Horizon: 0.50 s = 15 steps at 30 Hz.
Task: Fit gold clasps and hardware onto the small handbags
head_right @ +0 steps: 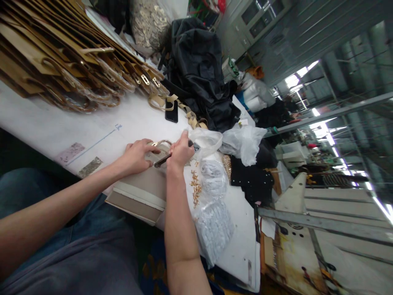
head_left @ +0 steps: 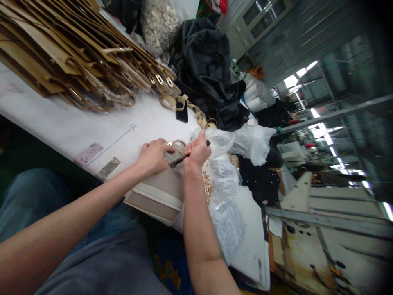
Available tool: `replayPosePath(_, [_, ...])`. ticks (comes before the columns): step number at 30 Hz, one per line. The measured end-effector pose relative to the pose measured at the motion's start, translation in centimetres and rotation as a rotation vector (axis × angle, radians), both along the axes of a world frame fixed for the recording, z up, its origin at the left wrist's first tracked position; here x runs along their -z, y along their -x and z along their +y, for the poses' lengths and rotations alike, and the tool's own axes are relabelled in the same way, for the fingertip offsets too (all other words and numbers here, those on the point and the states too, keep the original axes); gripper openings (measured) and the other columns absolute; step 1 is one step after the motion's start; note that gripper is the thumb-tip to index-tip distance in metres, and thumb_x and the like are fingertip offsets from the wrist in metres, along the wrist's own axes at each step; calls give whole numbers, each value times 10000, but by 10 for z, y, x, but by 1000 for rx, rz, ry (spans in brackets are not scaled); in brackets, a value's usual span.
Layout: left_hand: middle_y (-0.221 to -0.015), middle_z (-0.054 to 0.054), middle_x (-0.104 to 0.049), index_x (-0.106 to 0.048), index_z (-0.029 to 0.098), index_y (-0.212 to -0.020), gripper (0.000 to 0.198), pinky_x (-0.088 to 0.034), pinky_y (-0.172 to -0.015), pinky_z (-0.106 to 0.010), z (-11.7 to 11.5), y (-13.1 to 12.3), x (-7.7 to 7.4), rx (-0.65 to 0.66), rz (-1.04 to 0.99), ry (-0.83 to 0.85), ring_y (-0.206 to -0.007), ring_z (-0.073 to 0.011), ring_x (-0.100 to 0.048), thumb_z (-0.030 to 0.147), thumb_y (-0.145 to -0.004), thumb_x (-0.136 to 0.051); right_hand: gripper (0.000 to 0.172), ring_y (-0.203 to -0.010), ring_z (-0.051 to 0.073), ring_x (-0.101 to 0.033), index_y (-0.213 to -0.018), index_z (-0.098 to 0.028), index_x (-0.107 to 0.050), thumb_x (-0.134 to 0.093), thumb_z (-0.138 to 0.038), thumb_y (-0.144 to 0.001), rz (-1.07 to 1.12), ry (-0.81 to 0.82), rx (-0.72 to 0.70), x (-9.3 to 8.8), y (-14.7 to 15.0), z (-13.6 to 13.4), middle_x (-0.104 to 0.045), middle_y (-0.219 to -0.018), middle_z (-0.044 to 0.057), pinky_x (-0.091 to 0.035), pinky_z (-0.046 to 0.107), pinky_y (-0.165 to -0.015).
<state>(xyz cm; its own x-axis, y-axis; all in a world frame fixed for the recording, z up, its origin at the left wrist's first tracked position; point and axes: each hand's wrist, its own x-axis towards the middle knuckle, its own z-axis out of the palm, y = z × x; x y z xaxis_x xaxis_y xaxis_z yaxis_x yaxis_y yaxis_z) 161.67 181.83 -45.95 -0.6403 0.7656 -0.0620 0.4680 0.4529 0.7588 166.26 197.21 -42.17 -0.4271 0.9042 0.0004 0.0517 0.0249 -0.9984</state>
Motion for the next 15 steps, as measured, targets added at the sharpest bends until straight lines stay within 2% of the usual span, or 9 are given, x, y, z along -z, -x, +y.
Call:
replayPosePath(3, [-1635, -62, -652, -857, 397, -1371, 588, -452, -1254, -596, -1, -2, 2, 0, 8, 11, -1499, -395, -596, 179, -830, -784, 625, -383, 87, -311, -694, -304, -293, -657, -616, -1095, 13, 164, 32, -2, 17, 13, -273, -500, -127, -277, 243, -348])
replayPosePath(8, [-1623, -58, -656, -854, 408, -1353, 574, -450, -1248, -606, -1, -4, 1, -13, 6, 24, -1500, -399, -589, 178, -832, -779, 618, -372, 77, -300, -668, -296, -353, -730, -568, -1076, -86, 209, -41, 8, 30, 7, -322, -474, -123, -261, 240, -340])
replayPosePath(12, [-1634, -66, -651, -858, 389, -1341, 575, -454, -1235, -617, -1, -7, -1, -13, 21, 31, -1486, -394, -597, 152, -824, -771, 674, -370, 82, -292, -646, -305, -330, -718, -666, -1062, -44, 127, -65, 10, 25, -6, -311, -484, -114, -241, 261, -331])
replayPosePath(15, [-1626, -77, -656, -853, 378, -1357, 572, -462, -1221, -619, 0, -7, -1, -19, 23, 44, -1494, -396, -589, 165, -832, -779, 667, -389, 96, -337, -657, -309, -328, -637, -713, -1088, -18, -87, -90, 6, 11, -18, -324, -508, -99, -282, 265, -349])
